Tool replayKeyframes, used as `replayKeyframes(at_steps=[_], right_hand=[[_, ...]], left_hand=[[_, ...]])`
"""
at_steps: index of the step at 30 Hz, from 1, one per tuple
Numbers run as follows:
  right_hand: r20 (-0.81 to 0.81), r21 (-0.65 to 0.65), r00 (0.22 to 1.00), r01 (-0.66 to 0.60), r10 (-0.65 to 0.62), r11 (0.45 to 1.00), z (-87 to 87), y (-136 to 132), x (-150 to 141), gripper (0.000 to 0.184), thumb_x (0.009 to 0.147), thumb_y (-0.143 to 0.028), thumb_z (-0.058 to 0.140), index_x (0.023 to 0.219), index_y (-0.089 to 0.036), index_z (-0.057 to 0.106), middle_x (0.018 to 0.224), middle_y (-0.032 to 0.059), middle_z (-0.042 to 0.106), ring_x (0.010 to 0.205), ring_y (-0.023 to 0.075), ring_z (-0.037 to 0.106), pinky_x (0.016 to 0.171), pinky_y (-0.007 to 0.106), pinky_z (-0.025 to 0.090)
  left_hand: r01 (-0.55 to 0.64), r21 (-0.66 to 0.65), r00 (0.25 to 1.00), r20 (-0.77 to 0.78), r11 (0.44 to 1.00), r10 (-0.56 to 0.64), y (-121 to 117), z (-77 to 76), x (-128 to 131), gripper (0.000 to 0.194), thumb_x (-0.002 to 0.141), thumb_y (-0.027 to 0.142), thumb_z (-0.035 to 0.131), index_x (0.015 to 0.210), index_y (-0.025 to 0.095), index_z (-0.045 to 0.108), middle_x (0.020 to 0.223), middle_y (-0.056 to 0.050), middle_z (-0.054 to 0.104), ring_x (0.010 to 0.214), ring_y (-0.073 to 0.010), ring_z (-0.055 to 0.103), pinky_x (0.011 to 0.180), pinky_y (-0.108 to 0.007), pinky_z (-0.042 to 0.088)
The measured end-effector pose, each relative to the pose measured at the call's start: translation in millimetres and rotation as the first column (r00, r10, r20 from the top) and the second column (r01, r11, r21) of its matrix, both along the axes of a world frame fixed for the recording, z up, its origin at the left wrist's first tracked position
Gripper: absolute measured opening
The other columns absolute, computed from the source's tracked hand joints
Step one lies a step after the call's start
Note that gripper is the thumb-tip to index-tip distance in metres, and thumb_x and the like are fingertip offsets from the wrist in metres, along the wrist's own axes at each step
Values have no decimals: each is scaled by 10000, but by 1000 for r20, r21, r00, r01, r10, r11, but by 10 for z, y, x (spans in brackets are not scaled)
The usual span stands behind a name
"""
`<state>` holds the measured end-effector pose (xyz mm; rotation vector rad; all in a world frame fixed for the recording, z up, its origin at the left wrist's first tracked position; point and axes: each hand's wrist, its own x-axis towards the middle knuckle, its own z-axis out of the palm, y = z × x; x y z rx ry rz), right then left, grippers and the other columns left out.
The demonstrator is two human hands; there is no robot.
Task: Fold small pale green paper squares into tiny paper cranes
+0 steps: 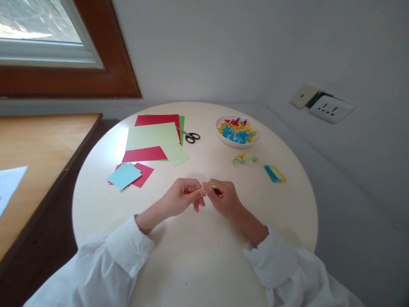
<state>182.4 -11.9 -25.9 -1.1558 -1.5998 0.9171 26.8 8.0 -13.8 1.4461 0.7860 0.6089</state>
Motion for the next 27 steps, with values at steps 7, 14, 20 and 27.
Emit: replayKeyframes(at_steps=[7,14,20,27], right_hand=[[-145,-132,988,-74,54,988,17,-1,-14,478,808,-541,459,485,-203,356,425,-62,316,392,61,249,394,236,194],[-353,-209,935,-65,-13,976,-48,64,-29,527,751,-581,534,452,-205,317,400,-76,277,370,53,264,405,246,203],[-460,-246,887,-79,-45,966,-51,76,-40,512,737,-556,573,455,-201,334,387,-80,291,367,50,262,409,243,202],[-518,-276,841,5,-153,961,-95,128,-8,516,711,-525,613,438,-198,323,378,-91,264,355,39,235,402,238,177]], left_hand=[[16,-14,999,35,1000,-15,-1,0,-10,326,808,423,564,659,135,596,587,-18,626,476,-88,553,508,-217,448],[-93,-5,995,33,996,93,-19,7,40,345,804,416,571,606,134,584,570,-13,621,474,-82,536,522,-222,455],[-70,-119,986,140,990,87,6,-67,31,324,800,410,583,637,131,585,581,-13,620,479,-84,535,540,-237,456],[-379,-62,908,168,923,384,52,-85,39,268,756,396,617,670,149,557,575,17,547,519,-86,500,542,-227,429]])
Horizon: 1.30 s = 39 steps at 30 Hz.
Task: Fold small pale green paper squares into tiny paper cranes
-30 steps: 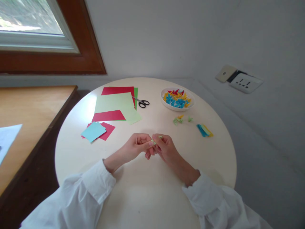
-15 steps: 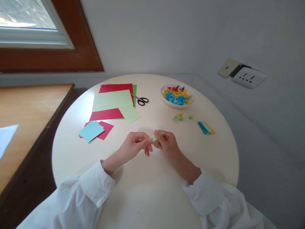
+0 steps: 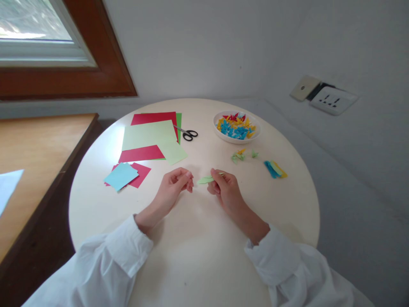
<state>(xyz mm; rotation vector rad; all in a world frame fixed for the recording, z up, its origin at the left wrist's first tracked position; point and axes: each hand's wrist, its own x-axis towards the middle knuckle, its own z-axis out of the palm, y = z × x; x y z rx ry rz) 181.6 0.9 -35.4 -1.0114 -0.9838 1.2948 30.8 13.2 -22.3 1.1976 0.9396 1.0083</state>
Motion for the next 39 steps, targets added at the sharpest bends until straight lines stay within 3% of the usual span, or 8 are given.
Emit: replayKeyframes(at_steps=[2,5,10,15,19,23,30,39], right_hand=[[103,19,995,-3,1,1000,-14,-5,1,516,718,-531,601,432,-198,330,374,-84,282,356,43,247,399,240,187],[245,38,970,-17,8,999,-17,-19,1,513,731,-542,577,427,-198,347,372,-75,311,359,48,263,399,245,208],[319,13,946,-66,59,998,9,-29,-1,513,734,-584,544,445,-194,378,379,-69,338,369,54,291,407,241,228],[294,9,952,-89,82,996,17,-35,2,531,721,-634,527,460,-201,363,390,-71,327,378,56,290,406,242,219],[265,52,963,-71,54,996,29,-47,2,483,729,-590,555,498,-203,378,423,-70,350,407,61,307,418,237,237],[244,116,969,1,-30,993,32,-58,-22,358,716,-452,626,566,-201,419,474,-69,408,448,68,359,440,220,297],[249,207,965,31,-83,978,-1,-78,-61,134,704,-267,640,720,-198,527,665,-28,558,595,98,526,569,229,446],[348,269,922,77,-172,960,-10,-84,-44,50,715,-220,608,723,-196,565,644,-25,573,572,102,502,530,226,415]], left_hand=[[-72,174,990,-107,982,91,-19,0,4,216,735,359,648,763,155,585,720,-15,600,632,-108,544,628,-243,461],[-13,381,963,-245,925,114,-65,-18,13,269,711,295,685,932,173,595,973,-74,636,847,-159,588,794,-286,474],[112,476,918,-385,873,93,-100,-74,22,120,780,241,605,884,183,616,930,-66,677,881,-167,612,831,-293,473],[40,391,943,-319,919,95,-85,-91,29,118,763,259,625,845,175,639,873,-54,683,830,-166,615,795,-286,479],[-49,175,977,-197,983,84,-62,-26,40,179,718,312,674,787,150,644,798,-47,677,737,-153,612,684,-262,483],[-112,16,992,-56,994,113,-41,5,45,200,699,324,699,752,142,639,723,-27,669,726,-148,624,672,-253,480],[-21,-155,959,275,988,63,-62,-11,68,124,706,247,711,743,150,644,719,7,666,745,-110,634,829,-282,495],[66,-158,949,314,985,-13,-72,5,79,99,723,230,697,776,147,690,804,-29,696,821,-146,644,895,-336,494]])
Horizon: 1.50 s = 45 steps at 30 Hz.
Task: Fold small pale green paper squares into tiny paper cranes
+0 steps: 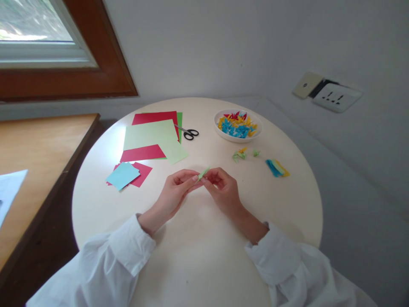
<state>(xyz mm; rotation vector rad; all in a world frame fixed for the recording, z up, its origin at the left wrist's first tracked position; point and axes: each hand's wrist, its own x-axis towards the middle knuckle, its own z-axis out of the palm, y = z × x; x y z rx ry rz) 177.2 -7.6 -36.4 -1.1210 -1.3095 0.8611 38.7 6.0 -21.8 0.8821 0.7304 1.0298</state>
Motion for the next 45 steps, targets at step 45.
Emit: replayKeyframes(at_steps=[45], right_hand=[[67,5,995,69,-69,998,-19,9,-12,53,745,-255,634,763,-206,631,750,11,633,708,136,577,622,264,445]], left_hand=[[-172,244,930,-280,954,240,-21,-33,32,120,682,279,719,755,183,715,880,-56,729,827,-182,649,758,-285,480]])
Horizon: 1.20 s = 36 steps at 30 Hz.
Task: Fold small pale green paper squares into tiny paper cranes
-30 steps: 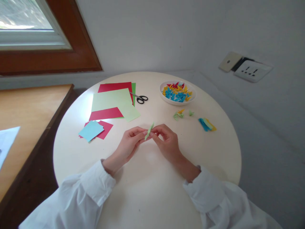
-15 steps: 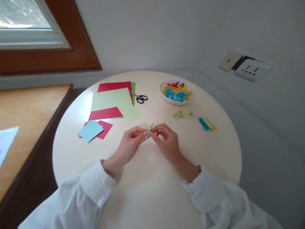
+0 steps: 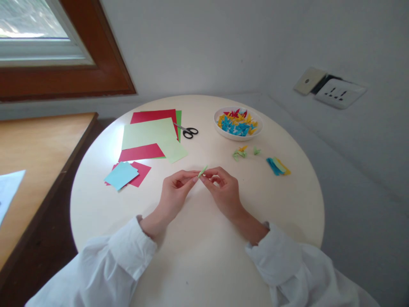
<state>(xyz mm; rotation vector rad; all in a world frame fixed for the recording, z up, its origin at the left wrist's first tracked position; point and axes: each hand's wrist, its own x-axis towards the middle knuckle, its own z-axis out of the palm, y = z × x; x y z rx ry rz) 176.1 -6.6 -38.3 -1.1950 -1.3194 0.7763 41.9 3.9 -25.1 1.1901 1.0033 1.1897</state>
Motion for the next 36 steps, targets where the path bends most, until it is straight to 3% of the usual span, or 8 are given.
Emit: replayKeyframes(at_steps=[7,14,28,36], right_hand=[[-72,-12,997,6,-7,1000,5,2,-33,65,723,-247,637,722,-197,596,755,11,621,741,142,579,640,267,453],[-148,1,988,44,-44,999,21,-23,-68,113,700,-235,659,732,-204,555,690,-15,602,637,117,563,604,252,468],[-91,59,995,-33,39,998,23,-31,-32,21,741,-209,614,740,-200,634,736,15,653,702,138,607,654,272,508],[-83,84,995,-42,49,996,-7,-32,-42,26,732,-218,642,750,-201,633,761,22,641,726,141,598,667,285,516]], left_hand=[[-34,8,999,-23,999,35,0,13,6,131,662,285,728,729,174,707,819,-48,722,760,-170,637,702,-273,480],[-35,-35,999,1,999,35,-14,6,13,118,675,279,715,726,173,701,793,-36,707,748,-151,619,715,-263,463],[-4,-75,998,60,997,8,6,-45,-3,103,664,262,731,715,176,709,764,-21,699,733,-130,599,708,-244,450],[40,-75,996,78,996,-35,7,-29,-14,152,692,307,703,711,157,718,815,-57,700,799,-180,608,792,-305,454]])
